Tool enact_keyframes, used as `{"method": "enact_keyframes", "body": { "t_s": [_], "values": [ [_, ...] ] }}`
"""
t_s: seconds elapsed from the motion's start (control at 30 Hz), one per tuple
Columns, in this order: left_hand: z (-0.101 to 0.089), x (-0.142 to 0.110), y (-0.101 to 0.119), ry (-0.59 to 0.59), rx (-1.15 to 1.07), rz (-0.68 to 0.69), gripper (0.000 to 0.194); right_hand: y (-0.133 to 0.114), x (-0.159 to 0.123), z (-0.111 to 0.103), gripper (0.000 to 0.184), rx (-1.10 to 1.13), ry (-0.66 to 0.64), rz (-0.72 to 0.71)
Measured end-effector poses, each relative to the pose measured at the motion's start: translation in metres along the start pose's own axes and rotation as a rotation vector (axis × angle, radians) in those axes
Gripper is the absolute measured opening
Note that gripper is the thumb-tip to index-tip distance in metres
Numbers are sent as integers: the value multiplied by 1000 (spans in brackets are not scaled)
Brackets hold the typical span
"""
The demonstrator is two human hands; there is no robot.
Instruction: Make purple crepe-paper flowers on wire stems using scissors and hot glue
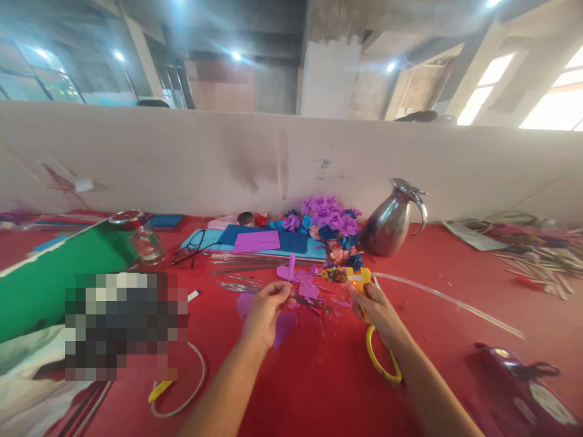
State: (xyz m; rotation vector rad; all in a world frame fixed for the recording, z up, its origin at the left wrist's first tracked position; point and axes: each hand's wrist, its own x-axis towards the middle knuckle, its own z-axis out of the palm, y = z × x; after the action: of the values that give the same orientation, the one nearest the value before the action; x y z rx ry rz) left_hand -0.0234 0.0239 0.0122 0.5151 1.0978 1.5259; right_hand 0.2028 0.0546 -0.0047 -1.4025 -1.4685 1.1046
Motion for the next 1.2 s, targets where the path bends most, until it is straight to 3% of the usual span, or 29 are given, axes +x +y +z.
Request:
{"method": "enact_keyframes", "body": {
  "t_s": [0.1,0.27,0.47,0.53,0.6,0.67,0.77,0.9,1.03,1.2],
  "values": [
    [-5,4,5,6,-29,13,29,8,21,-18,44,-155,56,130],
    [-15,13,20,-8,-45,84,30,17,49,-45,34,-391,73,196],
    [-29,25,33,56,-142,227,24,8,43,-59,27,-755,196,178],
    [-31,27,35,82,-145,250,22,-2,31,-46,22,-847,265,107],
    [-32,27,36,98,-129,257,22,-14,15,-21,22,-926,276,-79],
    [-31,25,35,102,-95,261,21,-27,-2,13,21,-887,60,-336],
    [-28,20,34,91,-31,266,20,-40,-23,61,26,-763,-291,-556],
    [-25,16,33,73,15,271,18,-40,-33,86,27,-844,-278,-550],
    [-22,15,32,73,47,251,17,-26,-29,85,25,-861,-233,-531],
    [-18,13,24,43,134,209,15,-13,-24,85,22,-715,-153,-521]
  ]
}}
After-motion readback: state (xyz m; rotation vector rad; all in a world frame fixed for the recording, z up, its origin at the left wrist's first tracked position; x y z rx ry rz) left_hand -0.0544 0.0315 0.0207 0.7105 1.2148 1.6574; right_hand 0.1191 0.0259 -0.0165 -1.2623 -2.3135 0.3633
